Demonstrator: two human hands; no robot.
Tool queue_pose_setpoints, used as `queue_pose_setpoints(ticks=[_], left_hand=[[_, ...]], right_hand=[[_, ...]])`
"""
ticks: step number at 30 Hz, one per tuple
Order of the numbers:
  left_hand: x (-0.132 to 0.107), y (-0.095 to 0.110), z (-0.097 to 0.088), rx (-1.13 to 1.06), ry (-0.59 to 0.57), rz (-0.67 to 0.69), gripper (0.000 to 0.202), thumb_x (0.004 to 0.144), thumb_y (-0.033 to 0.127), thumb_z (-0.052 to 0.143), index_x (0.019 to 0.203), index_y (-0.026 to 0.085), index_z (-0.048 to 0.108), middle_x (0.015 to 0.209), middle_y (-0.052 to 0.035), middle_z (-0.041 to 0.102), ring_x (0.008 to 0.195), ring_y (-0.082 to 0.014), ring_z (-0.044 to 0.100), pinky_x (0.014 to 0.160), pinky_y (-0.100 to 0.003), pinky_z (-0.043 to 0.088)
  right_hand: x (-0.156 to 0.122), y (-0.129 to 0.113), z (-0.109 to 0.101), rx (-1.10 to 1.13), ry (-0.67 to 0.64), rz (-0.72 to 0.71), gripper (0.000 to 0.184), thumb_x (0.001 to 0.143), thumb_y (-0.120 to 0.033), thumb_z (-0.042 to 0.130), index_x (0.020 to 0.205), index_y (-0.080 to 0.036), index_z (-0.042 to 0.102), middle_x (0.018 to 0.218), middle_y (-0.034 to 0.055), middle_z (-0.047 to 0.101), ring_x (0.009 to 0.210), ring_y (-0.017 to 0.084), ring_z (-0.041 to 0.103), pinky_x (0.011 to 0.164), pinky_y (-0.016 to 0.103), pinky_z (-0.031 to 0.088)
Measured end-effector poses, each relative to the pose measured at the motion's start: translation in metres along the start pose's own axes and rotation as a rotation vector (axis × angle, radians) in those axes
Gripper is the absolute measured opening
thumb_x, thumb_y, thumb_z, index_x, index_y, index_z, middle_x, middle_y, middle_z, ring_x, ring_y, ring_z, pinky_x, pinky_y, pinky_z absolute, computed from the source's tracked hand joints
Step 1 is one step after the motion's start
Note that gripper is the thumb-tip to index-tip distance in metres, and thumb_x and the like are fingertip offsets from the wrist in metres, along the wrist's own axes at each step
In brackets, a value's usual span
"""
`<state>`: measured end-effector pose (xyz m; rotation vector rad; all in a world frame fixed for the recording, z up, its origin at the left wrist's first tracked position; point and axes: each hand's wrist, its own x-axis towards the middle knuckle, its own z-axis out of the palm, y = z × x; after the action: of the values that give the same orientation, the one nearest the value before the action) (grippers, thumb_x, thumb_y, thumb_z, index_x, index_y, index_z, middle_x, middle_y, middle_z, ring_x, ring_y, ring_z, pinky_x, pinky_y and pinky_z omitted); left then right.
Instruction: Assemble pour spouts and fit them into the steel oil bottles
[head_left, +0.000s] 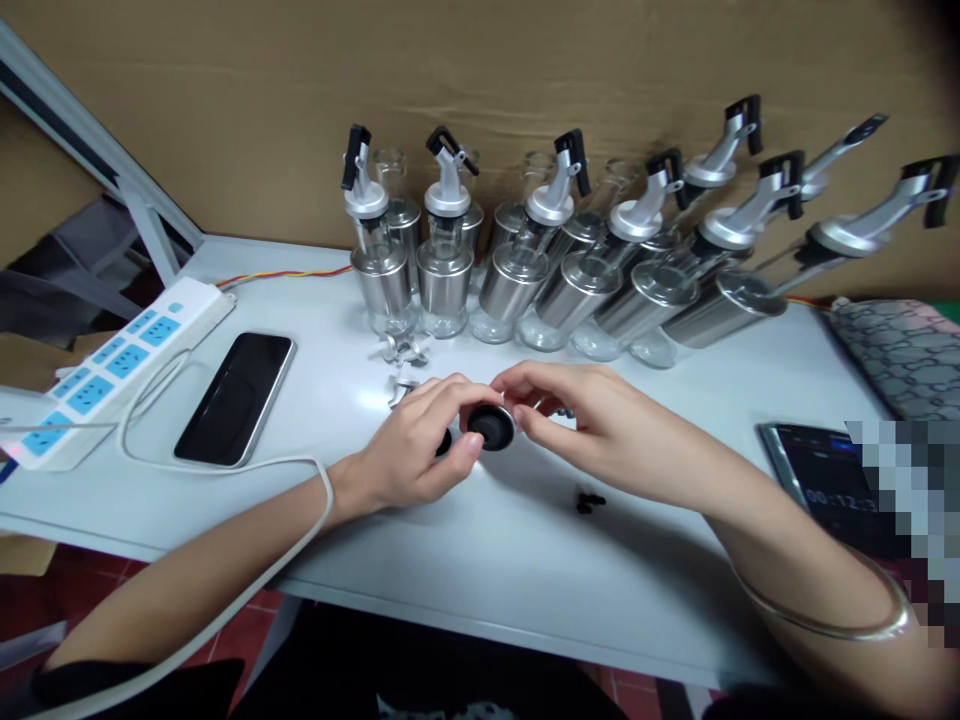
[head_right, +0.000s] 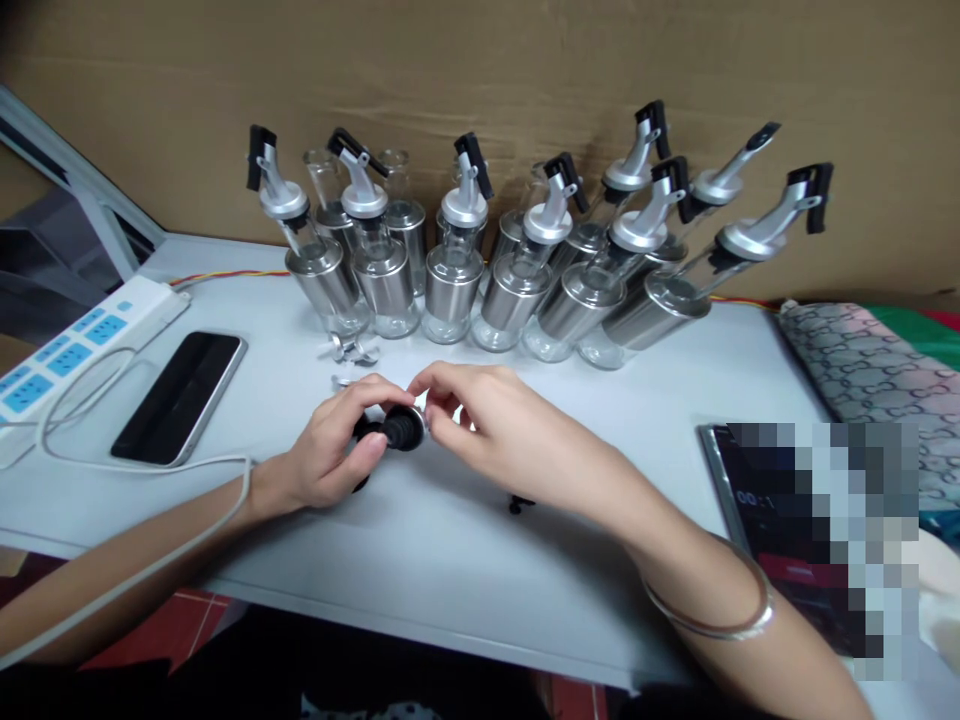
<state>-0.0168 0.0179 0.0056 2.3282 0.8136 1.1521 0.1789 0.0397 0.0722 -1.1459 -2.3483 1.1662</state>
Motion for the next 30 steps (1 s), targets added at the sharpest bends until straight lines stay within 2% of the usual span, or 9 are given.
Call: queue_pose_setpoints(ticks=[5, 10, 16, 24, 27, 30], left_hand=[[-0.0027, -0.0012, 0.0006, -0.003, -0.035, -0.012, 0.022, 0.095, 0.031, 0.037, 0.112, 0.018, 0.041, 0.09, -0.0049, 0.058, 0.075, -0.0155, 0.057, 0.071, -0.03, 0.048], [-0.0033, -0.0035, 0.0017, -0.007, -0.027, -0.005, 0.024, 0.096, 0.034, 0.04, 0.115, 0.02, 0.039, 0.093, -0.0047, 0.057, 0.075, -0.0154, 0.057, 0.072, -0.031, 0.047], [-0.0042, -0.0049, 0.0026, -0.021, 0.004, -0.008, 0.029, 0.095, 0.037, 0.043, 0.12, 0.022, 0.038, 0.1, -0.0051, 0.059, 0.074, -0.0149, 0.057, 0.071, -0.031, 0.047], [-0.0039, -0.0069, 0.004, -0.033, 0.049, 0.079, 0.029, 0.095, 0.036, 0.045, 0.12, 0.022, 0.038, 0.096, -0.004, 0.059, 0.073, -0.0143, 0.055, 0.072, -0.031, 0.046], [-0.0028, -0.0067, 0.0044, -0.017, 0.062, 0.08, 0.03, 0.094, 0.037, 0.046, 0.119, 0.022, 0.038, 0.095, -0.0038, 0.059, 0.074, -0.0145, 0.056, 0.071, -0.031, 0.045], [-0.0014, -0.0062, 0.0035, 0.044, 0.092, 0.036, 0.031, 0.093, 0.041, 0.048, 0.115, 0.021, 0.04, 0.087, -0.0024, 0.057, 0.075, -0.0155, 0.055, 0.07, -0.03, 0.045]], right_hand=[[-0.003, -0.0034, -0.0009, 0.064, -0.01, 0.068, 0.019, 0.085, -0.021, 0.052, 0.097, -0.017, 0.067, 0.093, 0.0039, 0.071, 0.079, 0.016, 0.064, 0.071, 0.027, 0.048], [-0.0042, -0.0024, 0.0013, 0.05, -0.011, 0.037, 0.025, 0.079, -0.019, 0.056, 0.103, -0.015, 0.064, 0.096, 0.0053, 0.068, 0.081, 0.017, 0.063, 0.074, 0.029, 0.05], [-0.005, -0.0013, 0.0024, 0.128, -0.026, 0.056, 0.021, 0.078, -0.018, 0.056, 0.098, -0.017, 0.062, 0.093, 0.0042, 0.068, 0.082, 0.017, 0.064, 0.076, 0.028, 0.052], [-0.0053, -0.0036, 0.0021, 0.181, -0.044, 0.096, 0.021, 0.077, -0.016, 0.056, 0.097, -0.016, 0.062, 0.09, 0.0035, 0.068, 0.079, 0.016, 0.066, 0.074, 0.027, 0.053], [-0.0057, -0.0033, 0.0012, 0.176, -0.049, 0.093, 0.02, 0.076, -0.016, 0.056, 0.095, -0.017, 0.062, 0.09, 0.0032, 0.069, 0.081, 0.017, 0.066, 0.075, 0.028, 0.053], [-0.0053, -0.0019, 0.0013, 0.171, -0.001, 0.073, 0.02, 0.074, -0.016, 0.058, 0.094, -0.018, 0.062, 0.091, 0.0033, 0.068, 0.083, 0.017, 0.066, 0.077, 0.028, 0.053]])
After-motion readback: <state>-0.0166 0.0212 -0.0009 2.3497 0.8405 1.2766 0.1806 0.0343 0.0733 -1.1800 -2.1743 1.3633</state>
